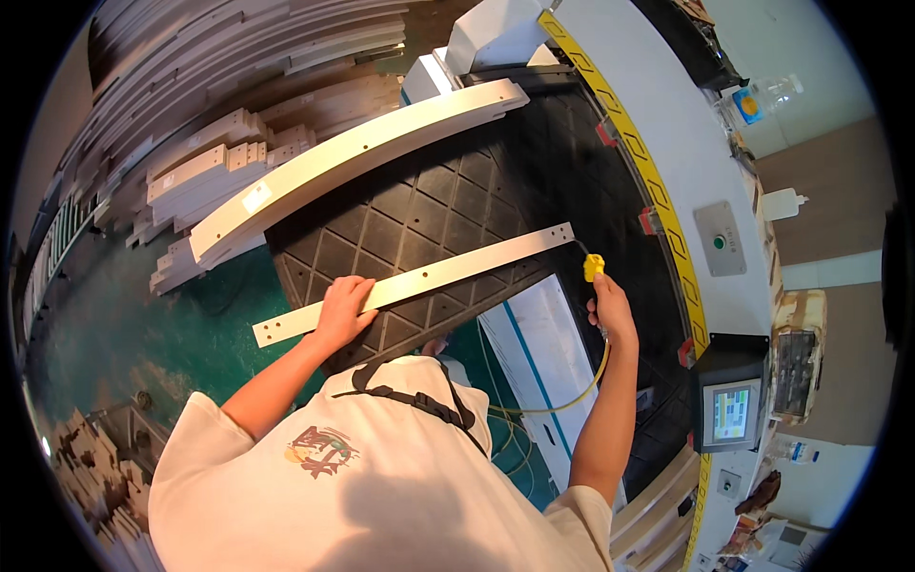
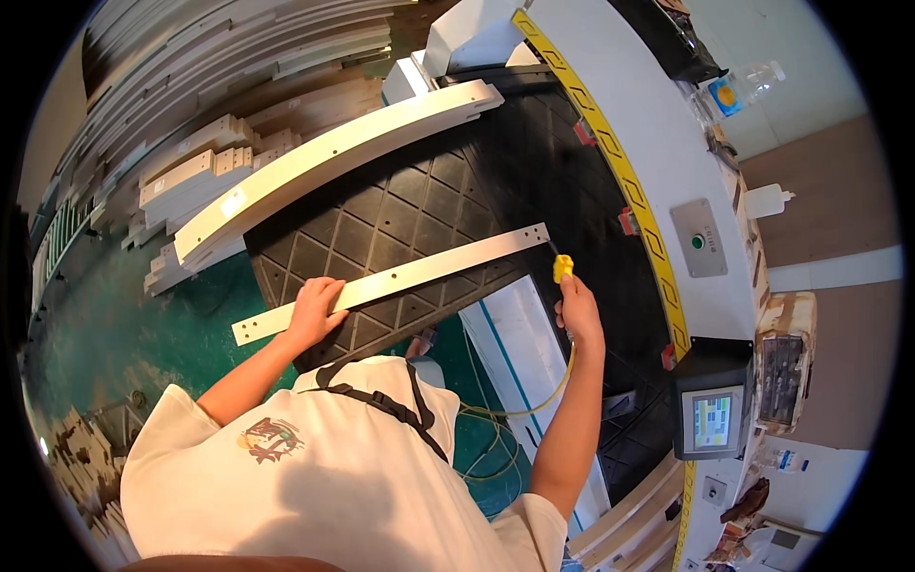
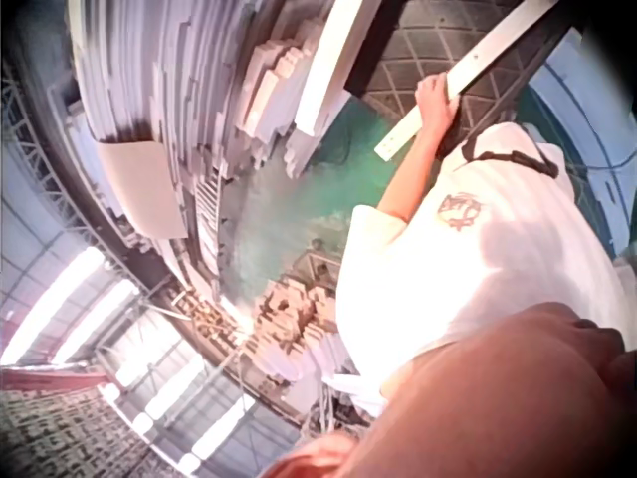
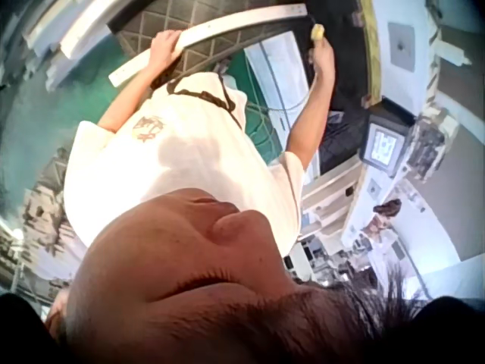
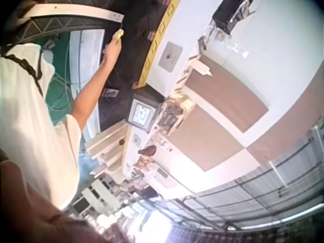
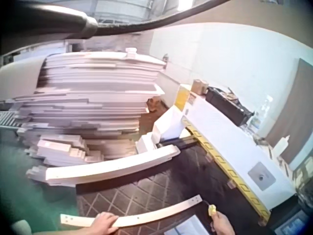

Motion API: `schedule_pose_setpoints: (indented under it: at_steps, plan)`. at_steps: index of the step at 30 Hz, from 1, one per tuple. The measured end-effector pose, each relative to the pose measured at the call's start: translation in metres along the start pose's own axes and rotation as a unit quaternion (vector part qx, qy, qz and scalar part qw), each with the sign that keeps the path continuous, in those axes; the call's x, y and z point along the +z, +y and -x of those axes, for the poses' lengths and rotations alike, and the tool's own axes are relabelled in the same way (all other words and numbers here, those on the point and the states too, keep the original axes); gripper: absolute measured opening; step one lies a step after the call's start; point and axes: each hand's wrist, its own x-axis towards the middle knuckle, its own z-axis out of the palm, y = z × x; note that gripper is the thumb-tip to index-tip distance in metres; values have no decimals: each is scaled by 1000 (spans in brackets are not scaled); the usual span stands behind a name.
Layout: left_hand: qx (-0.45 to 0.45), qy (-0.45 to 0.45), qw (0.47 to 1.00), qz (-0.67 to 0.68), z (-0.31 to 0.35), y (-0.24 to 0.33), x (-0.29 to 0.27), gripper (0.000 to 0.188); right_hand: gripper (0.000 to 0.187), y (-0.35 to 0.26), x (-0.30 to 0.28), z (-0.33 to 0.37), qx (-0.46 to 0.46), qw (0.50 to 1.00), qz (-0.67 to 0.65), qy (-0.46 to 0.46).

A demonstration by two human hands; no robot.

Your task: The person cleans wood strips using a blow gun, positioning each strip on a work surface and blowing off dust before moving them aside.

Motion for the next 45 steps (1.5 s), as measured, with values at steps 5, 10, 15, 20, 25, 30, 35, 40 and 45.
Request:
schedule_pose_setpoints:
  at_steps: [5, 10, 15, 20, 25, 30, 35, 40, 45]
  plan:
    - [-45, -10, 997, -56, 46, -18, -45, 60, 44, 21, -7, -11, -24, 999, 17, 45]
    - [-79, -33, 994, -70, 87, -48, -74, 63, 39, 4, 32, 11, -52, 988, 12, -146]
    - [-32, -34, 997, -60, 54, -49, -52, 62, 48, -17, 101, 91, -116, 900, 50, -417]
    - [-6, -26, 999, -38, -3, -16, -9, 59, 51, -15, 119, 102, -181, 925, 62, -328]
    - [-13, -13, 999, -40, -31, 8, 22, 61, 53, -8, 89, 78, -101, 975, 198, 17]
    - [-31, -8, 998, -54, -12, -2, 10, 60, 48, 14, 88, 75, -202, 964, 169, -19]
    - [-66, 18, 995, -73, 27, -22, -21, 60, 52, -31, 122, 128, -162, 903, 77, -391]
    - [-81, 49, 992, -80, 47, -34, -26, 62, 57, -55, 146, 143, -205, 858, 148, -446]
    - [-84, 80, 990, -76, 45, -28, -20, 72, 57, -61, 155, 142, -201, 865, 191, -417]
